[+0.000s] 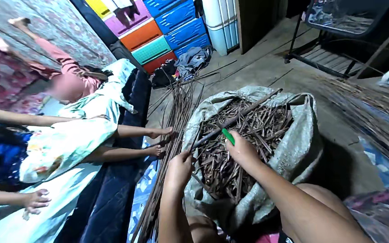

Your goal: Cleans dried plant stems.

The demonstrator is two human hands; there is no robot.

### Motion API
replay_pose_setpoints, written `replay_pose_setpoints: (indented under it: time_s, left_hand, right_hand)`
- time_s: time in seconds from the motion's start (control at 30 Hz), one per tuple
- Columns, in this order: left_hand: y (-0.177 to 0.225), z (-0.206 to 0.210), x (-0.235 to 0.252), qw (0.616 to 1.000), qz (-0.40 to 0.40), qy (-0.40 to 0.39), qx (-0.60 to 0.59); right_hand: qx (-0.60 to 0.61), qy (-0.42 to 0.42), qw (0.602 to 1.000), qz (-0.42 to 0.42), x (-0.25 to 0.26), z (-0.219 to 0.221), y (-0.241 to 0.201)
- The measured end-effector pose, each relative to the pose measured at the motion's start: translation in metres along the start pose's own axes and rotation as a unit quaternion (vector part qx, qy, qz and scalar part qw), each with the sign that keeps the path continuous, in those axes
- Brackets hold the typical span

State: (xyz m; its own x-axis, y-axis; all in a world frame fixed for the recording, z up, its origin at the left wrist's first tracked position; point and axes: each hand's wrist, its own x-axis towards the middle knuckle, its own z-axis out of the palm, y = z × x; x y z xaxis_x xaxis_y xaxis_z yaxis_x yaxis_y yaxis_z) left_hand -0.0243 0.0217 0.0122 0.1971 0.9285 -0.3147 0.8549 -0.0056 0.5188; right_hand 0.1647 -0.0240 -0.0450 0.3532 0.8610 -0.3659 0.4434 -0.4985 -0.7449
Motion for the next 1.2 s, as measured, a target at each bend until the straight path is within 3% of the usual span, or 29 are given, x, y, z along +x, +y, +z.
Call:
replay_pose_setpoints:
  time_s: [0.1, 0.27, 0.53, 0.73, 0.87, 1.2]
  left_hand:
    - [-0.012, 0.005, 0.005, 1.000, -0.005, -0.013, 0.021]
    - [-0.028, 0.023, 0.010, 0.999, 0.019, -0.023, 0.023]
    - [-0.024, 0.041, 0.013, 0.997, 0.069, -0.014, 0.020]
    - [-0.028, 0.050, 0.017, 0.995, 0.094, 0.037, 0.014]
    - [-0.027, 0.048, 0.016, 0.996, 0.068, 0.051, 0.007]
    - [-0.014, 0.050, 0.007, 0.997, 0.048, 0.048, 0.022]
  right_hand:
    - [0.051, 0.025, 0.997, -0.047, 0.001, 0.007, 0.005]
    - [0.081, -0.011, 0.984, -0.159, -0.001, 0.023, 0.012]
    - [-0.013, -0.112, 0.980, -0.163, -0.008, 0.041, 0.009]
    - [-0.086, -0.106, 0.978, -0.156, -0.018, 0.043, 0.003]
    - [-0.153, -0.097, 0.974, -0.136, -0.028, 0.042, -0.005]
    - [-0.221, 0.024, 0.961, -0.163, -0.041, 0.058, 0.000]
